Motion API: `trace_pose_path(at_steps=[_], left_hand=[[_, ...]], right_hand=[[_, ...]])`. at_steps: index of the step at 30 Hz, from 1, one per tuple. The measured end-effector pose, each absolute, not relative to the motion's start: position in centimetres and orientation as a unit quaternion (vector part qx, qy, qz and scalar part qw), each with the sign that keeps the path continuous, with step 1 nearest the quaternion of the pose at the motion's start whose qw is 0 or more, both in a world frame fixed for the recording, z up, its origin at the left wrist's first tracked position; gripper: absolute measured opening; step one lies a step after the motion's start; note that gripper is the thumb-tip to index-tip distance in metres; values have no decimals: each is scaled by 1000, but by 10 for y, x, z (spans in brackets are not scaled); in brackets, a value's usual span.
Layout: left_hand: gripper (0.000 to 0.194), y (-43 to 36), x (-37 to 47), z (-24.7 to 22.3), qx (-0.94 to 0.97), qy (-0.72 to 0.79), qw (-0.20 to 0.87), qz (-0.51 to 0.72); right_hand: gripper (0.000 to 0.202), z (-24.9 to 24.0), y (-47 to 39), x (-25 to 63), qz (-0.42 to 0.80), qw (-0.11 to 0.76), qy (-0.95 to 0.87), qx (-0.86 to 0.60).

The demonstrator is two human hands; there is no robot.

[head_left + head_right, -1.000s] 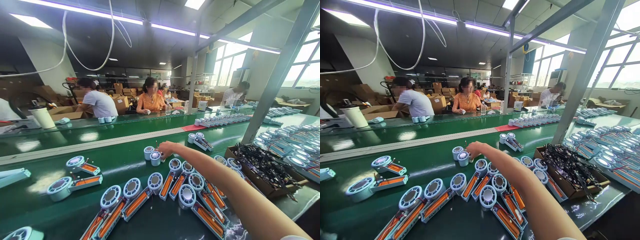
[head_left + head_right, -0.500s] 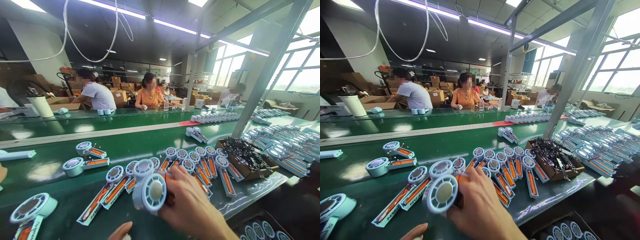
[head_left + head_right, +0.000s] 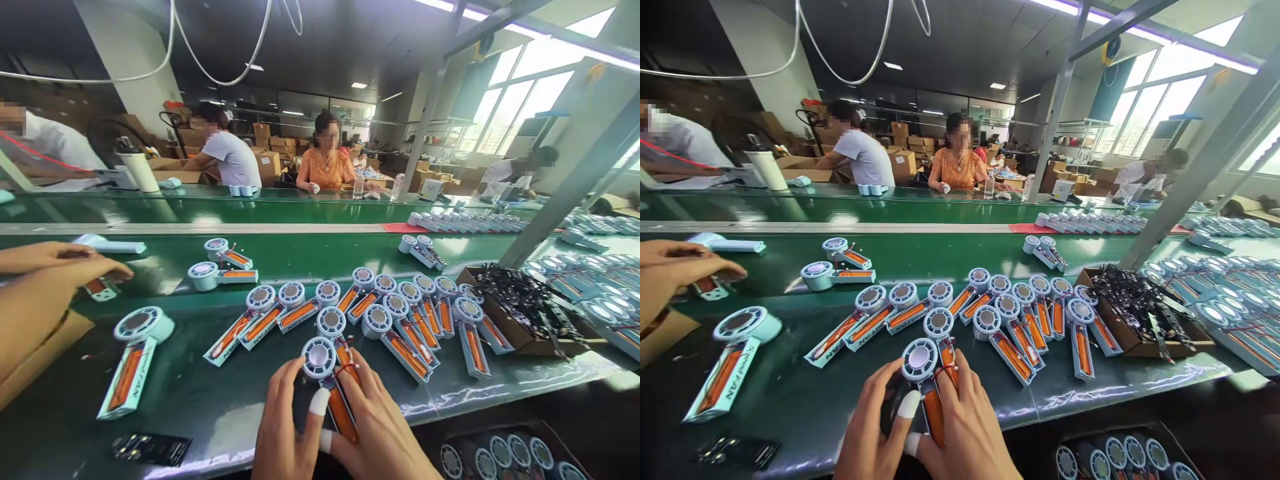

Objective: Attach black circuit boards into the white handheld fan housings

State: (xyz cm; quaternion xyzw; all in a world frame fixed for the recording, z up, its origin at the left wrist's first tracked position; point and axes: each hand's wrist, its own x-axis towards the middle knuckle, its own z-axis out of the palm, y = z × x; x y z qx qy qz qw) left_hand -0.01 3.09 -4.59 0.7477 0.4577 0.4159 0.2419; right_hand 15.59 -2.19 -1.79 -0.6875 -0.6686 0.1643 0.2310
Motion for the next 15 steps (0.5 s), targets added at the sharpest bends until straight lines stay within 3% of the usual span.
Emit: trace_pose_path(at_steps=[4, 7, 9, 11, 13, 15], left_hand=[[47, 44, 4, -44, 744, 484, 222, 404], [46, 55, 9, -41, 731, 496, 206, 421], [47, 60, 11, -41, 724, 505, 198, 426], [50, 61, 10, -44, 717, 512, 197, 429], [55, 58, 8, -47, 715, 511, 209, 429], [63, 54, 6, -50, 711, 512, 225, 426]], right_hand=[[64, -10, -45, 180, 230, 202, -687, -659], [45, 3, -66, 212, 223, 230, -686, -654], [33, 16, -78, 248, 156, 285, -629, -706], [36, 32, -87, 297, 33, 324, -522, -789], [36, 48, -91, 351, -94, 271, -421, -860], [33, 61, -89, 399, -147, 198, -373, -894]])
